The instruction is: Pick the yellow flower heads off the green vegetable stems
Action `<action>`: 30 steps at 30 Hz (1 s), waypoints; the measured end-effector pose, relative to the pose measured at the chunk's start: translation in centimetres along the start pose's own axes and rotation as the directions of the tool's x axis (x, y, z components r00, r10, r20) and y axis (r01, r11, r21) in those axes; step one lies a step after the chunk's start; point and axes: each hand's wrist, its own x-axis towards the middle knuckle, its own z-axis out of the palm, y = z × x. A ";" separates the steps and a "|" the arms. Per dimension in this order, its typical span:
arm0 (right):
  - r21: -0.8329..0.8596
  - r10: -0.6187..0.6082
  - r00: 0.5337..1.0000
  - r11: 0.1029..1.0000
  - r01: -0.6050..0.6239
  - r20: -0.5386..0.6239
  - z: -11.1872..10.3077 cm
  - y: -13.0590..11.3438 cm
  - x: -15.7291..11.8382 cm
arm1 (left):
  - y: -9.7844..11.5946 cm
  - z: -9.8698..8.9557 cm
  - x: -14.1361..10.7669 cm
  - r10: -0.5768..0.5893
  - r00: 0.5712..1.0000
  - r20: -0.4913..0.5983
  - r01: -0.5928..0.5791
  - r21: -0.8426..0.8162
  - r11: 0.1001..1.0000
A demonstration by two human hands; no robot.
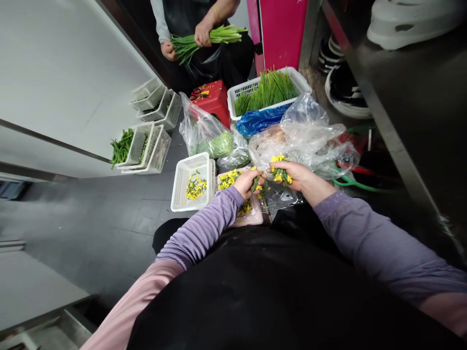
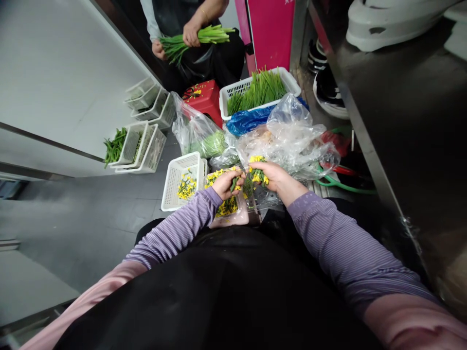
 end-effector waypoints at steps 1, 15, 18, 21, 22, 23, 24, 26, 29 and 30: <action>-0.027 -0.018 0.999 0.999 0.017 -0.029 -0.2 -0.1 0.0 | -0.1 -0.2 0.2 -0.007 1.000 -0.025 0.007 -0.012 1.000; -0.275 -0.169 0.983 0.951 0.143 -0.072 1.1 3.0 0.1 | -1.5 0.5 1.1 0.086 0.963 -0.255 -0.101 -0.048 0.994; -0.256 -0.150 0.988 0.957 0.135 -0.039 1.0 2.7 0.0 | -1.4 0.6 1.2 0.074 0.966 -0.246 -0.096 -0.075 0.993; -0.155 -0.130 0.991 0.980 0.124 -0.029 0.6 1.8 -0.1 | -1.0 0.2 1.1 0.080 0.981 -0.178 -0.102 -0.120 0.988; -0.121 -0.115 0.992 0.987 0.109 -0.044 0.4 1.5 -0.1 | -0.9 0.0 0.9 0.080 0.986 -0.147 -0.098 -0.121 0.988; -0.091 -0.095 0.994 0.992 0.089 -0.059 0.3 1.1 -0.1 | -0.9 -0.2 0.7 0.073 0.991 -0.114 -0.086 -0.112 0.990; -0.065 -0.070 0.995 0.996 0.066 -0.071 0.2 0.9 -0.1 | -0.9 -0.2 0.4 0.060 0.995 -0.079 -0.068 -0.096 0.993; -0.025 -0.029 0.997 0.999 0.028 -0.075 0.2 0.5 -0.2 | -1.0 -0.2 -0.1 0.036 0.999 -0.008 -0.036 -0.064 0.997; -0.003 -0.026 0.998 1.000 0.026 -0.065 0.3 0.6 -0.3 | -1.3 0.1 -0.7 0.059 0.995 0.080 -0.056 -0.041 0.998; -0.007 -0.033 0.997 0.999 0.033 -0.075 0.4 0.7 -0.3 | -1.4 0.2 -0.8 0.076 0.993 0.092 -0.073 -0.033 0.997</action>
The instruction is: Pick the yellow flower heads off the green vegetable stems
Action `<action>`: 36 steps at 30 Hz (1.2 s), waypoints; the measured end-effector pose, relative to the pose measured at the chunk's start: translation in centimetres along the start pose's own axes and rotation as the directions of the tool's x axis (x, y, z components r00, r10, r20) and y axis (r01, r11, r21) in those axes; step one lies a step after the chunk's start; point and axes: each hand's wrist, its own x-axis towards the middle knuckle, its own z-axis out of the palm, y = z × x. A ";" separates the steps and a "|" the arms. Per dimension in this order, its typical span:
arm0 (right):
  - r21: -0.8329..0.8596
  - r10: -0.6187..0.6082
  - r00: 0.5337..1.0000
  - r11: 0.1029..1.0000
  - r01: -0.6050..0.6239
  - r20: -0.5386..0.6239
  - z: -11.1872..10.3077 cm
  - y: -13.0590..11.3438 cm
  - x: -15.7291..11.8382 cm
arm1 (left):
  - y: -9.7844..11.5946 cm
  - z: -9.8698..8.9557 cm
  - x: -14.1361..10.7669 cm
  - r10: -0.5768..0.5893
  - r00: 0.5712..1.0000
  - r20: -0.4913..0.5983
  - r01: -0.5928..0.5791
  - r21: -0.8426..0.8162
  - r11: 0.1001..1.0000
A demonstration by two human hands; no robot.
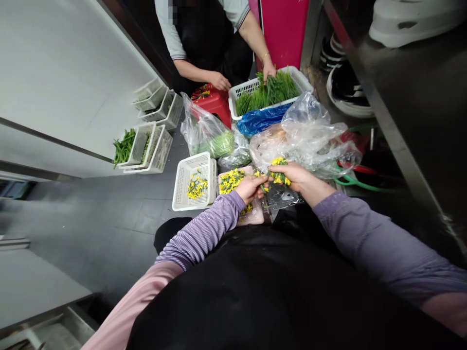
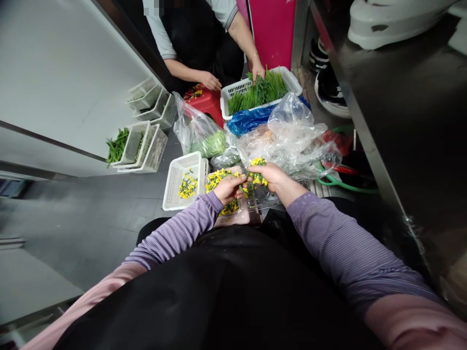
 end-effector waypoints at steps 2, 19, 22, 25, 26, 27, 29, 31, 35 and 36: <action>-0.013 -0.015 0.999 1.000 0.015 -0.033 0.0 0.2 0.1 | -0.1 0.1 0.0 0.028 1.000 -0.004 -0.028 0.030 0.999; -0.061 -0.043 0.999 0.997 0.041 -0.029 -0.2 -0.1 0.2 | 0.0 -1.0 1.0 -0.053 0.956 -0.288 0.064 0.030 0.998; -0.202 -0.093 0.993 0.974 0.107 0.074 0.1 0.6 0.1 | 0.0 -1.3 1.2 -0.032 0.939 -0.343 0.063 0.081 0.995; -0.375 -0.185 0.976 0.902 0.215 0.115 0.5 1.8 0.2 | 0.2 -0.7 1.3 -0.006 0.935 -0.354 0.079 0.191 0.978; -0.422 -0.201 0.973 0.876 0.232 0.116 0.6 2.1 0.3 | 0.2 -0.4 1.3 -0.002 0.935 -0.354 0.087 0.226 0.970; -0.464 -0.212 0.970 0.852 0.241 0.116 0.7 2.4 0.4 | 0.3 -0.1 1.3 -0.001 0.936 -0.352 0.095 0.252 0.963; -0.538 -0.224 0.969 0.806 0.245 0.106 0.7 2.7 0.5 | 0.3 0.4 1.4 -0.014 0.941 -0.339 0.115 0.280 0.953; -0.579 -0.225 0.971 0.782 0.232 0.084 0.5 2.7 0.6 | 0.3 0.5 1.4 -0.044 0.944 -0.326 0.139 0.275 0.951; -0.380 -0.152 0.987 0.911 0.164 0.061 0.0 1.6 0.5 | 0.7 -0.2 1.4 -0.051 0.946 -0.319 0.096 0.127 0.987; -0.276 -0.111 0.992 0.953 0.124 0.063 -0.1 1.1 0.4 | 0.9 -0.5 1.4 -0.040 0.948 -0.316 0.071 0.088 0.994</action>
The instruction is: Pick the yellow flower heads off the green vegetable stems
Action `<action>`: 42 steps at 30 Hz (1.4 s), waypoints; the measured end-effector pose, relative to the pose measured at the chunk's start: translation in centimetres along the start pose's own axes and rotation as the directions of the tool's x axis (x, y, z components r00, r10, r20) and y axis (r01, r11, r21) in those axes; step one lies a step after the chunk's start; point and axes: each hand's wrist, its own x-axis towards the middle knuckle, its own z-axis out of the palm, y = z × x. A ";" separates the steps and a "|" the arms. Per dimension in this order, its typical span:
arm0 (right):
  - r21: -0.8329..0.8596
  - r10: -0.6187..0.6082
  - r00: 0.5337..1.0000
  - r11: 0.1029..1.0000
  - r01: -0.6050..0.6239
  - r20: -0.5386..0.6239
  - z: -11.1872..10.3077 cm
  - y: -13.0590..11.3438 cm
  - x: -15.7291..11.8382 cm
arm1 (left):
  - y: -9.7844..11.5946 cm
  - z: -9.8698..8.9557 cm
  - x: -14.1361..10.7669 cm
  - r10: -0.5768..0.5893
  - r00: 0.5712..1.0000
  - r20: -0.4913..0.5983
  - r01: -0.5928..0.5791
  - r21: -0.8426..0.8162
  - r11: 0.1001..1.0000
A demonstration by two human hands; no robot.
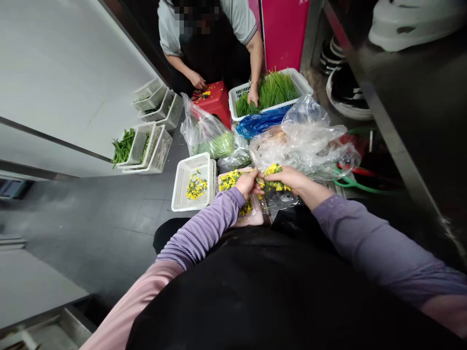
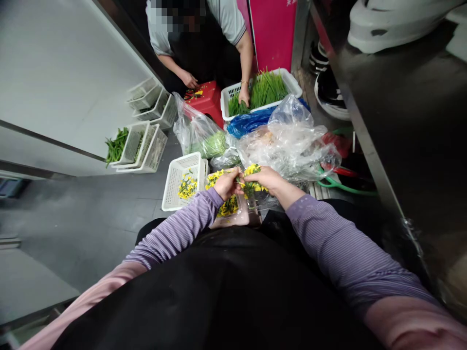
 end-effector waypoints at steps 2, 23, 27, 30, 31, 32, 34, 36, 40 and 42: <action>0.201 0.104 0.993 0.973 -0.113 0.053 -0.4 -0.7 0.0 | 0.1 -0.6 -0.1 0.031 0.999 0.020 -0.030 -0.038 0.999; 0.429 0.258 0.944 0.843 -0.323 0.204 -0.1 -0.8 0.1 | -0.4 0.4 -1.4 0.359 0.918 0.171 -0.394 0.265 0.880; 0.426 0.264 0.942 0.842 -0.330 0.207 0.0 -0.8 0.1 | -0.4 0.4 -1.3 0.342 0.916 0.211 -0.383 0.206 0.900; 0.414 0.279 0.947 0.852 -0.320 0.158 -0.1 -1.0 0.1 | -0.5 0.1 -0.9 0.289 0.934 0.210 -0.309 0.072 0.948; 0.404 0.280 0.951 0.861 -0.309 0.131 -0.1 -1.0 0.1 | -0.5 -0.1 -0.7 0.255 0.947 0.196 -0.264 0.018 0.964; 0.388 0.270 0.958 0.876 -0.286 0.098 -0.2 -1.0 0.0 | -0.5 -0.3 -0.5 0.209 0.961 0.180 -0.206 -0.033 0.978; 0.317 0.197 0.980 0.929 -0.192 0.016 -0.2 -1.0 -0.1 | -0.3 -0.8 -0.3 0.095 0.981 0.169 -0.077 -0.107 0.991; 0.184 0.061 0.997 0.982 -0.050 -0.055 -0.2 -0.8 -0.1 | -0.2 -1.2 -0.2 0.008 0.977 0.215 0.019 -0.126 0.992; -0.098 -0.098 0.995 0.991 0.094 -0.031 0.1 -0.2 -0.1 | -0.1 -1.1 -0.5 0.005 0.940 0.340 0.015 -0.056 0.998; -0.153 -0.104 0.994 0.982 0.107 0.028 0.3 0.0 -0.2 | -0.2 -0.6 -0.6 0.024 0.932 0.362 -0.029 0.009 1.000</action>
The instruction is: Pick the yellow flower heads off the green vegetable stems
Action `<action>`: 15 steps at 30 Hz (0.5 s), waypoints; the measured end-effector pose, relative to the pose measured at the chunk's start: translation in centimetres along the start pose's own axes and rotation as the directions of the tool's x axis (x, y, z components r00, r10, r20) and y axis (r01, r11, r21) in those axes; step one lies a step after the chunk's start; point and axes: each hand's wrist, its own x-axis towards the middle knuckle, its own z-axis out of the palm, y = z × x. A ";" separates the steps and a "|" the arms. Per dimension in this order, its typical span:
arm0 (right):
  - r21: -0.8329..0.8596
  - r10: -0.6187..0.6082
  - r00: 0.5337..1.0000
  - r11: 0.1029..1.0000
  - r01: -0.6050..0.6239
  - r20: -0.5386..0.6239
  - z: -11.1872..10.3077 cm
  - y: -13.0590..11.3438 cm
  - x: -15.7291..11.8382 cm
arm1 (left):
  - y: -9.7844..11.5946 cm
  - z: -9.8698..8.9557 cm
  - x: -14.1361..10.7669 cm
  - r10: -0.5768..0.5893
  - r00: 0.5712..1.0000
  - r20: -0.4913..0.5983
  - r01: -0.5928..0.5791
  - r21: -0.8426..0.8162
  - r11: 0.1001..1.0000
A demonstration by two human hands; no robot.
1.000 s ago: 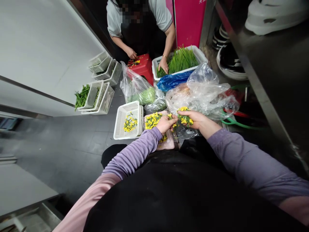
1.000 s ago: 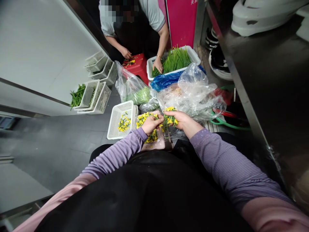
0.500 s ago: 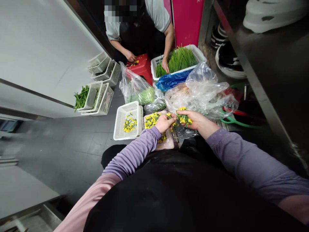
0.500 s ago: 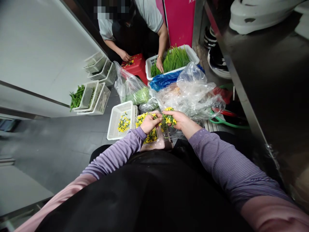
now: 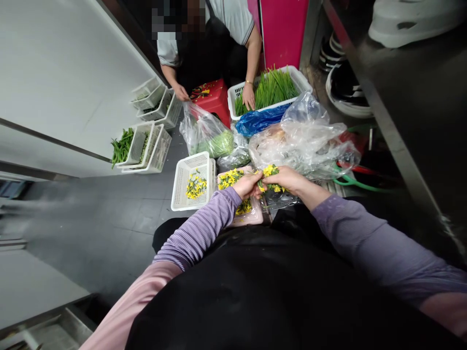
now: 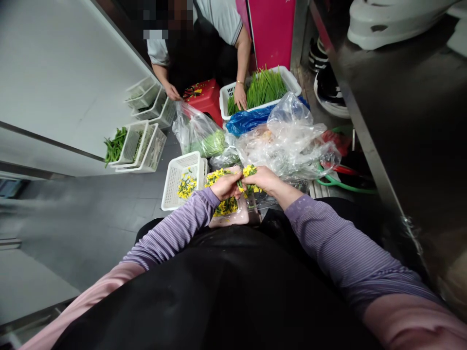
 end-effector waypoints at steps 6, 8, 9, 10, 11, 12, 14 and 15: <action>-0.066 -0.001 1.000 0.998 0.002 0.020 0.3 -0.2 -0.5 | -0.2 1.4 0.5 0.085 0.994 -0.070 -0.067 0.227 0.972; 0.024 0.007 1.000 1.000 -0.008 0.022 0.2 -0.5 -0.6 | 0.0 1.4 0.7 0.105 0.991 -0.078 -0.086 0.210 0.974; 0.092 0.012 1.000 0.996 -0.014 0.025 0.1 -0.6 -0.5 | 0.1 1.2 0.7 0.108 0.991 -0.081 -0.092 0.179 0.979; 0.165 0.024 0.999 0.986 -0.027 0.026 -0.1 -0.8 -0.5 | 0.2 1.0 0.7 0.108 0.990 -0.088 -0.095 0.142 0.985; 0.236 0.049 0.999 0.970 -0.053 0.024 -0.4 -0.9 -0.4 | 0.3 0.7 0.6 0.103 0.990 -0.098 -0.093 0.106 0.990; 0.302 0.088 0.996 0.949 -0.092 0.025 -0.6 -1.1 -0.3 | 0.4 0.4 0.6 0.095 0.989 -0.113 -0.086 0.079 0.993; 0.411 0.186 0.981 0.892 -0.190 0.051 -0.9 -1.3 -0.1 | 0.3 -0.1 0.4 0.078 0.986 -0.146 -0.068 0.069 0.995; 0.450 0.226 0.971 0.861 -0.236 0.078 -1.0 -1.3 -0.1 | 0.1 -0.2 0.2 0.073 0.986 -0.153 -0.062 0.079 0.995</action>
